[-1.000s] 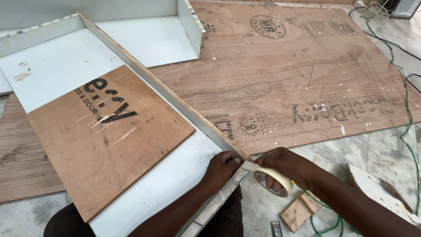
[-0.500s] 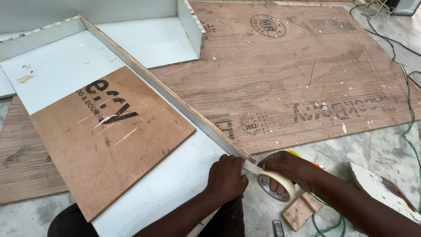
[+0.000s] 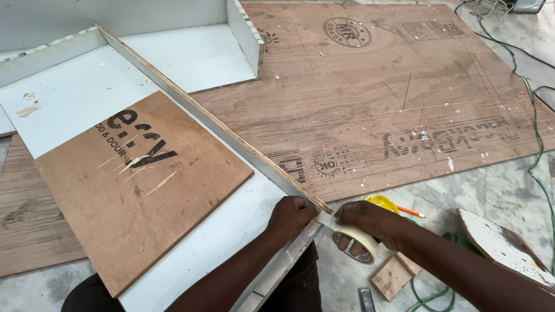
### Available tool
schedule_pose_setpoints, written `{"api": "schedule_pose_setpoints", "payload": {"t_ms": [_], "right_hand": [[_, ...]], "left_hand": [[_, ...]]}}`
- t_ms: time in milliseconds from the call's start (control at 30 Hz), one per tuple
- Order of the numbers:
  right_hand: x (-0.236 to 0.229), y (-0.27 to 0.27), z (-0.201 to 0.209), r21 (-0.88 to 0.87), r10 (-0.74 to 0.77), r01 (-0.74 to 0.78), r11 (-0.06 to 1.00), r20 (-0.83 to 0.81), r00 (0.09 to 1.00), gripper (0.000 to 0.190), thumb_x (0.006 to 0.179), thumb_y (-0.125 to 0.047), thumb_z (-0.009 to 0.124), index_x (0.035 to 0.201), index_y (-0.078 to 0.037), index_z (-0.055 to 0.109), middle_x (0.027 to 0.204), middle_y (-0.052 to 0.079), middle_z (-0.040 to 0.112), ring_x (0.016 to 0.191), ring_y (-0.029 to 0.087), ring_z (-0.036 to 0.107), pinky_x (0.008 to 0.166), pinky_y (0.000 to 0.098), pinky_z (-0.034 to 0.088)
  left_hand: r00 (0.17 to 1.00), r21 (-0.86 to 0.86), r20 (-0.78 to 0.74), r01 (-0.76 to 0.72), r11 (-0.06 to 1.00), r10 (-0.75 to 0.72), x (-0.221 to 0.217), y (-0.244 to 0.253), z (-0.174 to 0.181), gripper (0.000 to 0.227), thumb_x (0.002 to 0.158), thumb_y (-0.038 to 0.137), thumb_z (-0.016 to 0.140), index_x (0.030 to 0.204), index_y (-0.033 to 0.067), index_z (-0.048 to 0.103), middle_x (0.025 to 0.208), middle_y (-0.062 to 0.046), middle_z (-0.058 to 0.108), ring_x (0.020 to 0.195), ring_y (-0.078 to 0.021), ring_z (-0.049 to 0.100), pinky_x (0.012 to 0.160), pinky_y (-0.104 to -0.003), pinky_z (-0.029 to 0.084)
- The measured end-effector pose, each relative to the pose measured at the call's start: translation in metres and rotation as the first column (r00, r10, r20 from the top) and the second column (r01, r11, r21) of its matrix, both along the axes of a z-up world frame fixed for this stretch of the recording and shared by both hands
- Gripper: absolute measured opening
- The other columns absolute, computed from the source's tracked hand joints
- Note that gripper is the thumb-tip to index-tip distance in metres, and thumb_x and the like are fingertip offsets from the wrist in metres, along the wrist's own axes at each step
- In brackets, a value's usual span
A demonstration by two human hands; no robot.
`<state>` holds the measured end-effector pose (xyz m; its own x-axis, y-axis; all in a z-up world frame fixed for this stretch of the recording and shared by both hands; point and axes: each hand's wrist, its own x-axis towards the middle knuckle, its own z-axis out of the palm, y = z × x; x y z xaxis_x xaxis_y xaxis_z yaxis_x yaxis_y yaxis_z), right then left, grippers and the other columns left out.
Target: The person sits on the floor and applies adhesive tape to the edges of a white wooden box frame. They carefully align the tape along the seams and press it down to secure the joints.
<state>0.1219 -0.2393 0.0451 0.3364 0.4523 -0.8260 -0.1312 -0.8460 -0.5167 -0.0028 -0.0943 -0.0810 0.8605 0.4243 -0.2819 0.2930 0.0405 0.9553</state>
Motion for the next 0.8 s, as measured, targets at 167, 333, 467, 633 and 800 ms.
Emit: {"api": "schedule_pose_setpoints", "payload": {"t_ms": [167, 333, 467, 633, 800], "right_hand": [[0.003, -0.008, -0.016, 0.012, -0.065, 0.065, 0.998, 0.0, 0.998, 0.031, 0.096, -0.031, 0.064, 0.106, -0.002, 0.068, 0.081, 0.015, 0.078, 0.055, 0.019, 0.07, 0.049, 0.0298, 0.057], [0.008, -0.014, -0.037, 0.1, -0.088, 0.093, 0.991, -0.048, 0.995, 0.031, 0.096, -0.033, 0.066, 0.102, -0.003, 0.066, 0.075, 0.014, 0.077, 0.052, 0.017, 0.067, 0.048, 0.0284, 0.055], [0.007, -0.019, -0.049, 0.108, -0.105, 0.11, 0.988, -0.05, 0.993, 0.031, 0.096, -0.033, 0.067, 0.101, -0.002, 0.066, 0.076, 0.013, 0.076, 0.054, 0.017, 0.068, 0.049, 0.0292, 0.056], [0.006, -0.02, -0.051, 0.119, -0.117, 0.127, 0.985, -0.081, 0.99, 0.03, 0.095, -0.032, 0.066, 0.103, -0.003, 0.067, 0.075, 0.013, 0.077, 0.053, 0.017, 0.068, 0.048, 0.0293, 0.054], [0.008, -0.016, -0.049, 0.113, -0.121, 0.129, 0.985, -0.08, 0.989, 0.031, 0.095, -0.032, 0.065, 0.105, -0.003, 0.067, 0.074, 0.013, 0.075, 0.053, 0.018, 0.067, 0.049, 0.0294, 0.055]], "left_hand": [[0.998, 0.005, -0.063, 0.014, 1.0, -0.013, 0.006, 0.002, 0.003, 0.031, 0.085, 0.033, 0.076, 0.08, 0.0018, 0.076, 0.07, -0.006, 0.073, 0.062, -0.013, 0.065, 0.061, -0.033, 0.052], [0.992, 0.163, -0.123, 0.022, 0.986, -0.002, 0.004, -0.001, 0.013, 0.032, 0.085, 0.037, 0.074, 0.084, 0.0056, 0.077, 0.072, -0.004, 0.074, 0.064, -0.0131, 0.068, 0.064, -0.033, 0.053], [0.993, 0.171, -0.112, 0.051, 0.984, -0.032, 0.002, 0.0, 0.013, 0.032, 0.086, 0.036, 0.073, 0.085, 0.0045, 0.077, 0.073, -0.006, 0.075, 0.066, -0.0155, 0.069, 0.064, -0.034, 0.054], [0.99, 0.01, 0.024, 0.141, 0.99, -0.142, -0.012, 0.007, 0.002, 0.03, 0.088, 0.029, 0.072, 0.102, 0.0031, 0.075, 0.092, -0.009, 0.077, 0.083, -0.0146, 0.071, 0.075, -0.031, 0.056], [0.989, -0.132, 0.069, 0.141, 0.981, -0.133, -0.017, -0.002, -0.008, 0.033, 0.087, 0.018, 0.071, 0.115, -0.0006, 0.071, 0.103, -0.008, 0.075, 0.094, -0.0151, 0.07, 0.085, -0.03, 0.056]]}}
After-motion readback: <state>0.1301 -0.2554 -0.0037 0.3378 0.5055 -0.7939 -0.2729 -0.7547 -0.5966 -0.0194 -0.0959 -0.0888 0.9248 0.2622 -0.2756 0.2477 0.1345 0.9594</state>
